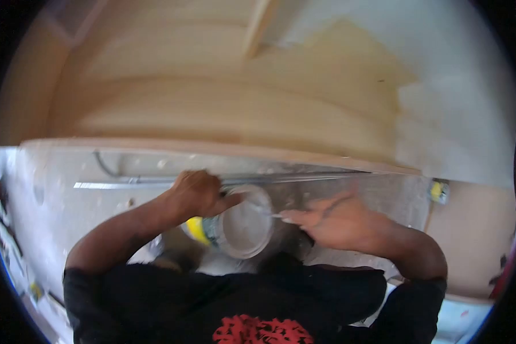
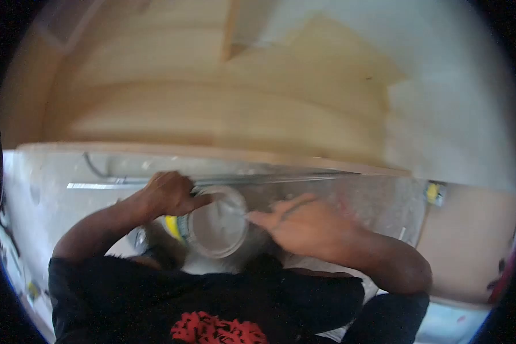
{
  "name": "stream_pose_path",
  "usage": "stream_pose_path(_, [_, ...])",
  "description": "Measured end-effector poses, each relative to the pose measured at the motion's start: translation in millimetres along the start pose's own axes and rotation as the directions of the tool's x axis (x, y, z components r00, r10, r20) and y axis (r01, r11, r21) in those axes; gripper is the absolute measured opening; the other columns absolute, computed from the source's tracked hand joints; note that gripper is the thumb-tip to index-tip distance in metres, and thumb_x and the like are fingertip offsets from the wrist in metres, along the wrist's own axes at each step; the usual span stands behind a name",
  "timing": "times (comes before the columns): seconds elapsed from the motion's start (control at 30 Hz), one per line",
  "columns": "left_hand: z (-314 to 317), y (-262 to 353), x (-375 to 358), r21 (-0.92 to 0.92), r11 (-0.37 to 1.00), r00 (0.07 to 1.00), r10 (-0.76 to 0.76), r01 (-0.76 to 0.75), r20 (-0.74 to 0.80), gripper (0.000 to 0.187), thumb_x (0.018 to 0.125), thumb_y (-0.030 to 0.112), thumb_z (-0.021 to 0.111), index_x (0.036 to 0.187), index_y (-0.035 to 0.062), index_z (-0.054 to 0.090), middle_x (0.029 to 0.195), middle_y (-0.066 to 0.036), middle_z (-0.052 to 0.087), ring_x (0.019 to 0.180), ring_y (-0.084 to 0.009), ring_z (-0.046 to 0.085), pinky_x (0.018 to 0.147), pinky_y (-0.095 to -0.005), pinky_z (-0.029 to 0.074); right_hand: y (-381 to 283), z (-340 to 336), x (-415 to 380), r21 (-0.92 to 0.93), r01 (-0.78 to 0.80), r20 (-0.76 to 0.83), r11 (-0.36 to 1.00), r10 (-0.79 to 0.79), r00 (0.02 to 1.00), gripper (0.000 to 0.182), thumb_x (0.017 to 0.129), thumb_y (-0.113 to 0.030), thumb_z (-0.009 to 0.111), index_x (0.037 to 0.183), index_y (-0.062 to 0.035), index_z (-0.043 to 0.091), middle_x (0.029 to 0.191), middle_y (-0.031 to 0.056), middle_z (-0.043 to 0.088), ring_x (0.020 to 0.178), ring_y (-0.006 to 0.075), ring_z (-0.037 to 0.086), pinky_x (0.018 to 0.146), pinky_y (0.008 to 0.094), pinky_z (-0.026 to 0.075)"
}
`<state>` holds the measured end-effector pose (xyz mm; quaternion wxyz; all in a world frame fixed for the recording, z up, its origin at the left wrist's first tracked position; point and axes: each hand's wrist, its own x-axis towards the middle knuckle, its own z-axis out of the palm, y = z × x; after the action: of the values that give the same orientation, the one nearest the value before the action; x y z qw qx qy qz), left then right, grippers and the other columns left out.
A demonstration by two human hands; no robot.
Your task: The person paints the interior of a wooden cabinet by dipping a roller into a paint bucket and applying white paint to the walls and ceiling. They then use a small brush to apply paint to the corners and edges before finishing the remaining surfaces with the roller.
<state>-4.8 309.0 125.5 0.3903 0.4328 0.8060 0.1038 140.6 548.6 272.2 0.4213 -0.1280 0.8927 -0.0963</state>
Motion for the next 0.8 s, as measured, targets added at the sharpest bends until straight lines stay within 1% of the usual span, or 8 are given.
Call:
stream_pose_path(0.1, [-2.9,7.4,-2.9,0.017,1.0,1.0,-0.011,0.01,0.011,0.082,0.093,0.071,0.047,0.077,-0.0036,0.076,0.076,-0.029,0.07,0.083,-0.0421,0.072,0.08,-0.0512,0.057,-6.7,-15.7,-6.9,-0.047,-0.079,0.078,0.996,0.083,0.993,0.037,0.102,-0.02,0.044,0.136,-0.0132,0.057,0.111,0.0221,0.068,0.103,0.0419,0.069,0.089,0.0622,0.052])
stream_pose_path(0.17, [-6.7,8.8,-3.4,0.0,0.996,0.994,-0.089,0.089,0.058,0.083,0.092,0.072,0.047,0.079,-0.0039,0.076,0.078,-0.028,0.071,0.085,-0.042,0.073,0.082,-0.0509,0.057,-10.3,-42.5,-25.8,-0.073,-0.107,0.167,0.992,0.118,0.979,0.037,0.102,-0.021,0.045,0.135,-0.0125,0.057,0.113,0.0228,0.067,0.103,0.0419,0.069,0.088,0.0574,0.054])
stream_pose_path(0.3, [-11.4,14.5,0.4,-0.022,0.987,0.985,-0.154,0.156,0.073,0.081,0.093,0.071,0.05,0.076,-0.0044,0.074,0.074,-0.029,0.069,0.081,-0.0441,0.072,0.081,-0.053,0.057,-8.7,-31.0,-25.5,-0.036,-0.042,0.036,0.998,0.044,0.998,0.037,0.101,-0.024,0.046,0.134,-0.0135,0.058,0.109,0.0216,0.069,0.101,0.0415,0.07,0.084,0.0548,0.056])
stream_pose_path(0.43, [0.6,3.1,5.1,0.009,0.998,0.998,-0.061,0.062,-0.005,0.083,0.093,0.072,0.048,0.077,-0.0049,0.074,0.073,-0.029,0.068,0.08,-0.044,0.072,0.082,-0.0532,0.056,8.3,4.2,-12.1,-0.067,-0.102,-0.061,0.993,0.098,0.993,0.038,0.099,-0.024,0.052,0.135,-0.0175,0.06,0.1,0.017,0.071,0.096,0.0395,0.071,0.082,0.0527,0.056])
stream_pose_path(0.53, [1.0,-2.8,-1.2,-0.035,0.995,0.995,-0.097,0.096,-0.021,0.085,0.093,0.073,0.046,0.074,-0.0051,0.073,0.072,-0.029,0.068,0.079,-0.0443,0.072,0.08,-0.0542,0.055,3.5,-27.5,-31.4,-0.003,-0.176,0.095,0.984,0.175,0.98,0.042,0.097,-0.024,0.061,0.138,-0.0214,0.062,0.091,0.0112,0.07,0.089,0.0318,0.071,0.083,0.051,0.056])
stream_pose_path(0.6, [-2.6,-6.0,-4.5,-0.079,0.989,0.992,-0.126,0.124,-0.018,0.085,0.093,0.073,0.047,0.074,-0.0052,0.073,0.072,-0.029,0.068,0.079,-0.0444,0.071,0.079,-0.0539,0.054,20.6,-9.2,-50.4,0.079,-0.072,-0.156,0.994,0.083,0.984,0.04,0.092,-0.022,0.068,0.132,-0.0194,0.067,0.093,0.0107,0.074,0.087,0.029,0.072,0.077,0.0423,0.058])
stream_pose_path(0.7, [-6.8,-7.5,-0.4,-0.097,0.987,0.991,-0.133,0.131,-0.007,0.084,0.094,0.073,0.047,0.075,-0.0051,0.073,0.072,-0.028,0.068,0.077,-0.0435,0.072,0.077,-0.0527,0.055,35.5,-7.3,-53.9,0.276,-0.049,-0.145,0.96,0.092,0.985,0.041,0.089,-0.019,0.072,0.13,-0.017,0.069,0.1,0.012,0.076,0.084,0.0286,0.072,0.078,0.039,0.058])
stream_pose_path(0.8, [-8.9,-9.2,1.0,-0.147,0.972,0.983,-0.177,0.182,0.044,0.085,0.093,0.073,0.045,0.077,-0.0056,0.075,0.075,-0.028,0.07,0.08,-0.0421,0.072,0.08,-0.0508,0.055,56.5,3.0,-57.2,0.488,-0.123,-0.007,0.864,0.145,0.989,0.045,0.095,-0.029,0.068,0.138,-0.0186,0.063,0.099,0.0113,0.075,0.087,0.0268,0.072,0.079,0.0392,0.055])
